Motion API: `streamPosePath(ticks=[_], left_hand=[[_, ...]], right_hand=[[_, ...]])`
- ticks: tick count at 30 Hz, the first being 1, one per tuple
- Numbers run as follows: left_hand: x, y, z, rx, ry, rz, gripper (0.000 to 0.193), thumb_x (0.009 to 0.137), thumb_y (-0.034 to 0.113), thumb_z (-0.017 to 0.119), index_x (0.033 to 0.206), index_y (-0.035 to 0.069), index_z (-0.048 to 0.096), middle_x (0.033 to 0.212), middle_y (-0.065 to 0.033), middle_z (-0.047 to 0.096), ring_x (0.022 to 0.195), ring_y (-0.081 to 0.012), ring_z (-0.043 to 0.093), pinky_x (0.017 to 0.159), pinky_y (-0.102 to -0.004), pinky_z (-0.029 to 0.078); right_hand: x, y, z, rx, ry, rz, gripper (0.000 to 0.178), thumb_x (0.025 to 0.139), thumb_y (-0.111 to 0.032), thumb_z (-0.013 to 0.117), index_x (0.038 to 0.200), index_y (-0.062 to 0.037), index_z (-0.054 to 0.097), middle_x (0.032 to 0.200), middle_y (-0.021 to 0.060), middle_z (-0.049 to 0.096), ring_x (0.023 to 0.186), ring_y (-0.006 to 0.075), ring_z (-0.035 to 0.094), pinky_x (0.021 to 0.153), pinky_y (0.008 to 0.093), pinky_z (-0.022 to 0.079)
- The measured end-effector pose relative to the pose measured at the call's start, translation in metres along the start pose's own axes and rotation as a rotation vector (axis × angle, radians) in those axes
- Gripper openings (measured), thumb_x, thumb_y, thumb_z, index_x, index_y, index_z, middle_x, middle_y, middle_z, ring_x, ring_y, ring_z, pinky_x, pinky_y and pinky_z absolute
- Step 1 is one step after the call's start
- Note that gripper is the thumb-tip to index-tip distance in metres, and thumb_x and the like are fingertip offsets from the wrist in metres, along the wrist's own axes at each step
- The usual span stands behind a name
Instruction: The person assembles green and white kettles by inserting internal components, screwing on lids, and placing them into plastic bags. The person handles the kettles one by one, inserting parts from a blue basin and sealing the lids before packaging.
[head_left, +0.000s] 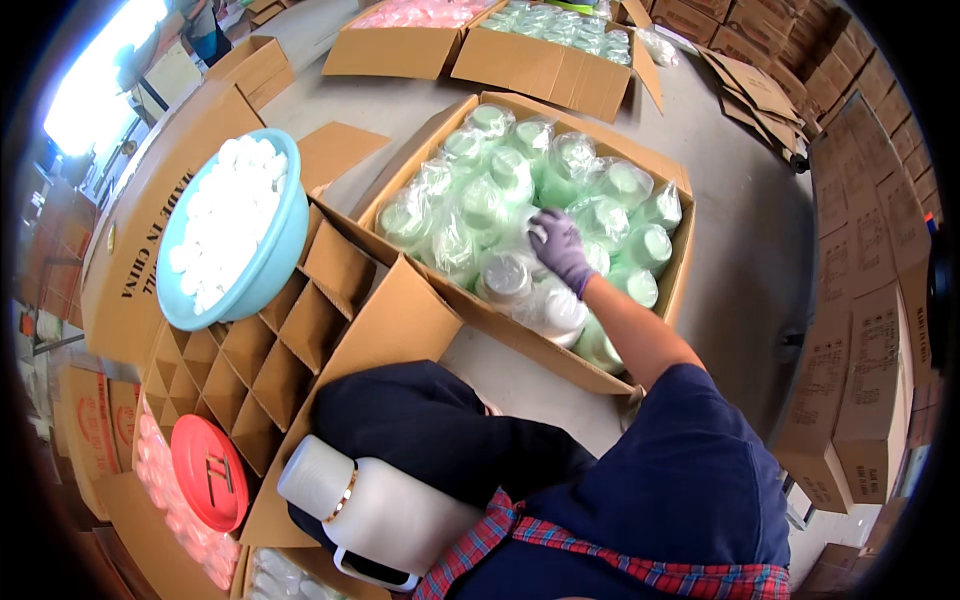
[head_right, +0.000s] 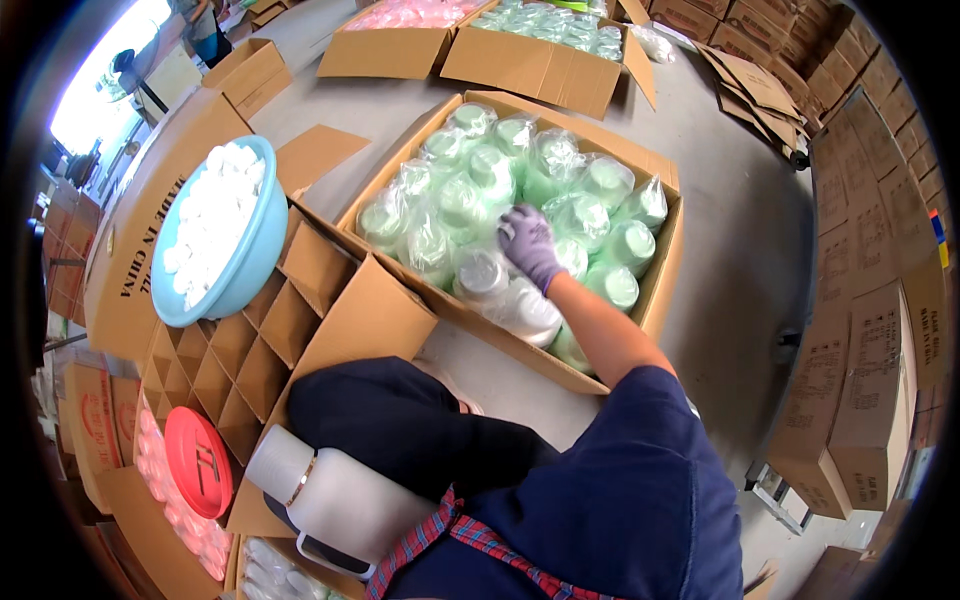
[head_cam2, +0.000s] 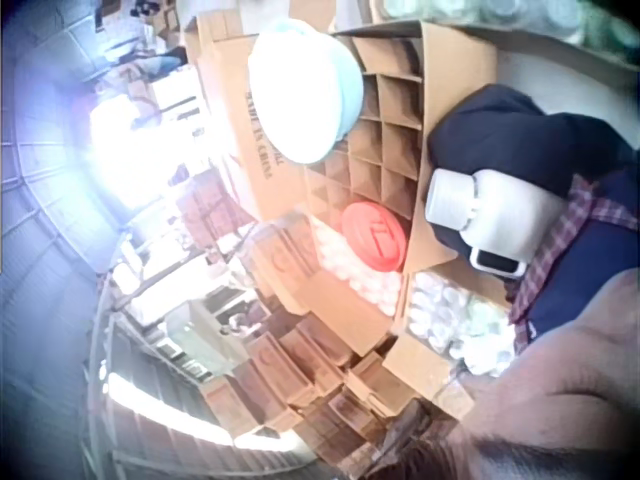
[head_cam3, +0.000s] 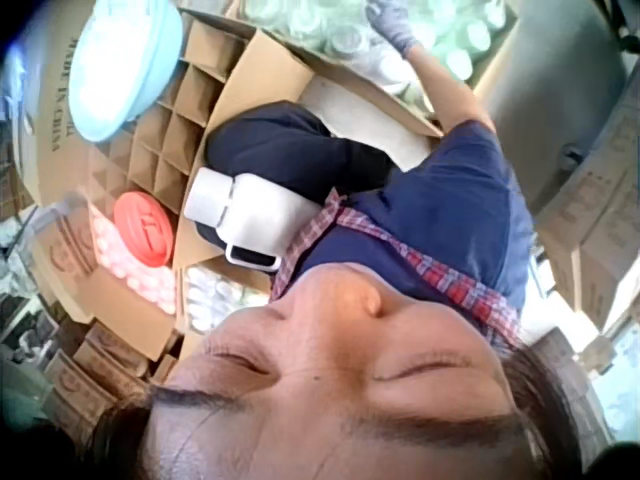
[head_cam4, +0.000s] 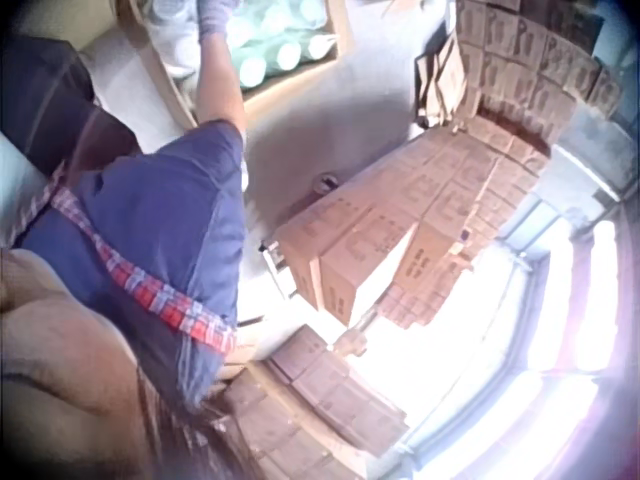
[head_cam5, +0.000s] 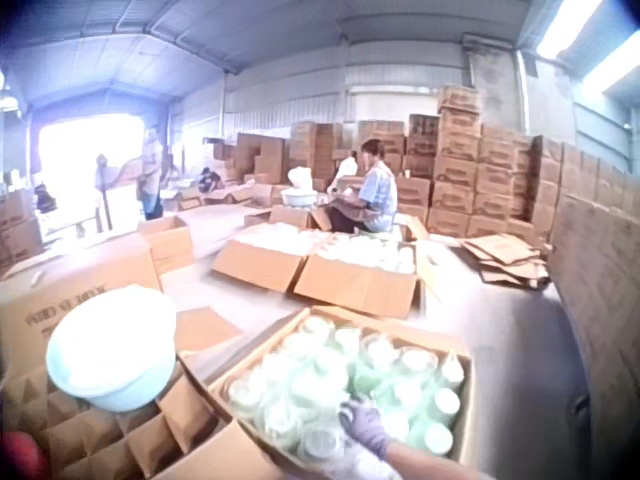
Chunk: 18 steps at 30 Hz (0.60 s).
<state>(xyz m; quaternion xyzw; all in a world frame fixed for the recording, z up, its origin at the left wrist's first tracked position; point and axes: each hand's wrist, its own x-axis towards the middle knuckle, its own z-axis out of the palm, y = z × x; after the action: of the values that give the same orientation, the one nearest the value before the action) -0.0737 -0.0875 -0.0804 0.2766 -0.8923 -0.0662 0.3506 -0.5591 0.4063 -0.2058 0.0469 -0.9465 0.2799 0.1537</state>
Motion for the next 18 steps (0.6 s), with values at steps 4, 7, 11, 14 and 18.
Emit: streamPosePath(ticks=[4,7,11,14,18], left_hand=[[0.014,-0.012,-0.006,0.114,-0.064,0.033,0.037,0.095,0.012,0.067,0.127,-0.002,0.058,0.102,-0.0096,0.062,0.092,-0.0197,0.055,0.079,-0.0341,0.05],[0.02,-0.046,-0.027,0.222,-0.097,0.02,0.042,0.094,0.011,0.069,0.132,-0.002,0.056,0.108,-0.0096,0.063,0.098,-0.0196,0.058,0.082,-0.0339,0.051],[0.023,-0.094,-0.069,0.339,-0.124,0.028,0.05,0.093,0.009,0.071,0.138,-0.002,0.053,0.115,-0.0097,0.065,0.105,-0.0196,0.061,0.087,-0.0335,0.053],[0.035,-0.102,-0.117,0.429,-0.152,0.086,0.056,0.092,0.007,0.073,0.142,-0.002,0.05,0.12,-0.0098,0.066,0.11,-0.0195,0.063,0.091,-0.0333,0.054],[0.095,0.086,-0.078,0.207,-0.142,0.349,0.046,0.094,0.011,0.071,0.135,-0.005,0.056,0.118,-0.0127,0.067,0.108,-0.0209,0.064,0.09,-0.0327,0.054]], right_hand=[[0.078,0.041,-0.005,-0.488,0.017,0.161,0.043,0.082,-0.035,0.07,0.125,-0.0268,0.072,0.157,0.0195,0.036,0.144,0.0445,0.032,0.117,0.0554,0.029],[0.116,0.076,-0.006,-0.658,-0.32,0.377,0.056,0.079,-0.039,0.069,0.133,-0.026,0.067,0.167,0.0163,0.019,0.153,0.0467,0.012,0.12,0.0619,0.015],[0.158,0.099,0.001,-0.092,-0.09,0.372,0.059,0.08,-0.037,0.07,0.132,-0.0095,0.063,0.151,0.0193,0.045,0.139,0.0399,0.041,0.114,0.051,0.035],[0.153,-0.022,0.02,0.336,0.204,-0.077,0.046,0.086,-0.032,0.069,0.121,-0.004,0.064,0.124,0.0188,0.063,0.116,0.0372,0.06,0.098,0.0451,0.05],[0.017,-0.241,-0.018,1.054,-0.658,-1.082,0.042,0.094,-0.017,0.066,0.132,-0.0017,0.058,0.11,0.0129,0.071,0.111,0.0272,0.064,0.1,0.0394,0.049]])
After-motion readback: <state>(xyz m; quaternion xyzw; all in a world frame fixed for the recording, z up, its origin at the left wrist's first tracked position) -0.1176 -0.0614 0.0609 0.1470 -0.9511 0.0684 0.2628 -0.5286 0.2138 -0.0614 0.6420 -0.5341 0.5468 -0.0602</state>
